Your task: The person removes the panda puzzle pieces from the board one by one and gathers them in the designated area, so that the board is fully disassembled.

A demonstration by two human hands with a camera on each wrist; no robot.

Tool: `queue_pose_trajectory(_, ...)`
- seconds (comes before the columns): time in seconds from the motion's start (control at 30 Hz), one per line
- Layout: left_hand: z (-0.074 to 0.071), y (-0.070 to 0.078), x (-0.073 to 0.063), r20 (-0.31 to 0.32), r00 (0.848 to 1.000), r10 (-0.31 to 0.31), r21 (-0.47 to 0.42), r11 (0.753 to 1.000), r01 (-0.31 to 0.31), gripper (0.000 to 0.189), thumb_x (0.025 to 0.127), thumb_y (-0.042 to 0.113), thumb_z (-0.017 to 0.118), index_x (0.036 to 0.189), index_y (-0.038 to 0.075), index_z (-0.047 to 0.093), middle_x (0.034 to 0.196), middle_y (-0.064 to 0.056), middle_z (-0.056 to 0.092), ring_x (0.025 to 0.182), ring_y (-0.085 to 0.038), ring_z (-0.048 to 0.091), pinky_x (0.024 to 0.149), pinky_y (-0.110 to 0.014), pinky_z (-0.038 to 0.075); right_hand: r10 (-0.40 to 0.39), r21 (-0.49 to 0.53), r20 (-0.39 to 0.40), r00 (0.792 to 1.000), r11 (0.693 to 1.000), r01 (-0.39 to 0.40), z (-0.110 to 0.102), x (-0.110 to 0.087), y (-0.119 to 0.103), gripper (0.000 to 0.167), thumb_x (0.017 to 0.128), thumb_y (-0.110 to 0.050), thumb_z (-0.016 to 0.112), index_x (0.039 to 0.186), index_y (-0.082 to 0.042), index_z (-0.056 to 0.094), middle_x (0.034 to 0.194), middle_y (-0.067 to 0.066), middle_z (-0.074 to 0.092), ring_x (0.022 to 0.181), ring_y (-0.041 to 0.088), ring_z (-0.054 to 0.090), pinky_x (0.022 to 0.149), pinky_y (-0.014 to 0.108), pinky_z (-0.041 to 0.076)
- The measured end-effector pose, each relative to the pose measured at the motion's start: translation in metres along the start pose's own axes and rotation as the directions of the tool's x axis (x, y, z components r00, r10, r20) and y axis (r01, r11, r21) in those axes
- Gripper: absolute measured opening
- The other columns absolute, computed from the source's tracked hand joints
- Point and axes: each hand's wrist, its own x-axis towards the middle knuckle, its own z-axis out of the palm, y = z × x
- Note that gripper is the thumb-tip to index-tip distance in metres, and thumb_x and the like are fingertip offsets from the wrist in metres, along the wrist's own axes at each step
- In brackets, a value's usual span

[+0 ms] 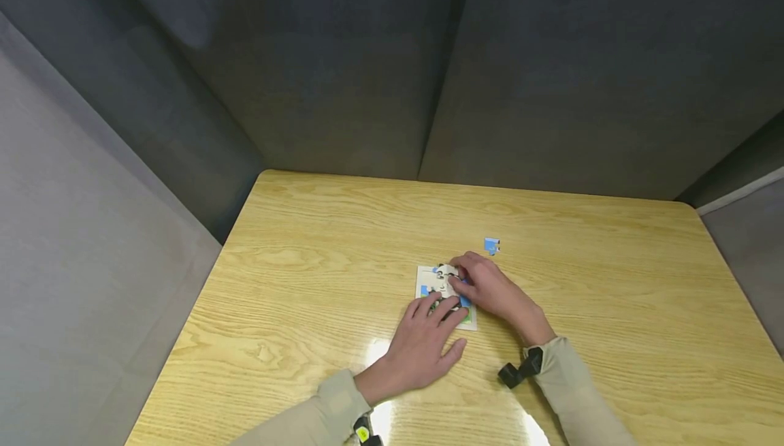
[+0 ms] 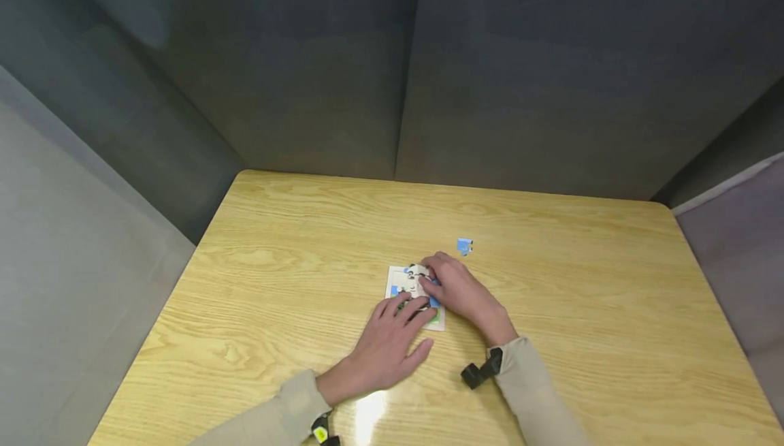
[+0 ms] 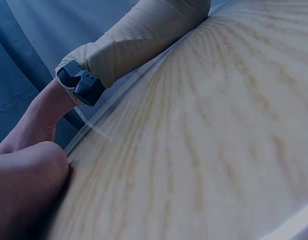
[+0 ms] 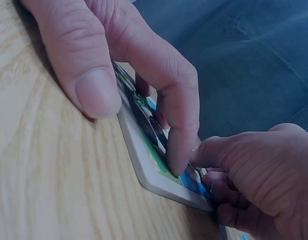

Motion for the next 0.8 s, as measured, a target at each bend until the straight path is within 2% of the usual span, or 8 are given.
queue_pose_trajectory(0.27,0.0,-0.002,0.001,0.019,1.0,-0.007,0.002,1.0,0.007,0.053,0.11,0.053,0.028,0.155,0.03,0.044,0.163,0.006,0.035,0.15,-0.025,0.032,0.12,-0.048,0.031,-0.008,0.022,0.017,1.0,1.0,0.007,-0.002,0.002,0.001,0.021,0.095,-0.008,0.075,0.112,0.004,0.072,0.079,-0.003,0.056,0.07,0.008,0.049,0.067,0.028,0.045)
queue_pose_trajectory(0.47,0.001,-0.002,0.0,0.004,1.0,-0.008,-0.003,1.0,0.008,0.053,0.11,0.052,0.03,0.155,0.029,0.046,0.162,0.005,0.038,0.15,-0.026,0.034,0.119,-0.049,0.032,-0.021,0.035,0.024,0.999,0.999,0.021,-0.003,0.002,0.002,0.023,0.095,-0.008,0.074,0.115,0.004,0.072,0.076,-0.006,0.054,0.067,0.006,0.048,0.065,0.027,0.044)
queue_pose_trajectory(0.6,-0.002,-0.001,0.0,-0.001,1.0,-0.008,-0.009,1.0,0.008,0.053,0.11,0.052,0.032,0.155,0.029,0.047,0.162,0.005,0.038,0.149,-0.026,0.034,0.119,-0.049,0.032,-0.009,0.032,0.024,1.0,0.999,0.008,-0.005,0.001,0.003,0.023,0.097,-0.01,0.074,0.116,0.001,0.073,0.075,-0.007,0.053,0.067,0.007,0.048,0.064,0.026,0.043)
queue_pose_trajectory(0.8,-0.003,0.002,0.003,0.025,1.0,-0.007,-0.02,1.0,0.007,0.054,0.11,0.052,0.031,0.157,0.029,0.044,0.164,0.005,0.036,0.151,-0.026,0.032,0.12,-0.049,0.032,0.008,0.019,0.021,1.0,1.0,-0.008,-0.013,-0.004,0.009,0.021,0.096,-0.013,0.075,0.114,-0.003,0.074,0.074,-0.007,0.051,0.067,0.009,0.047,0.063,0.026,0.041)
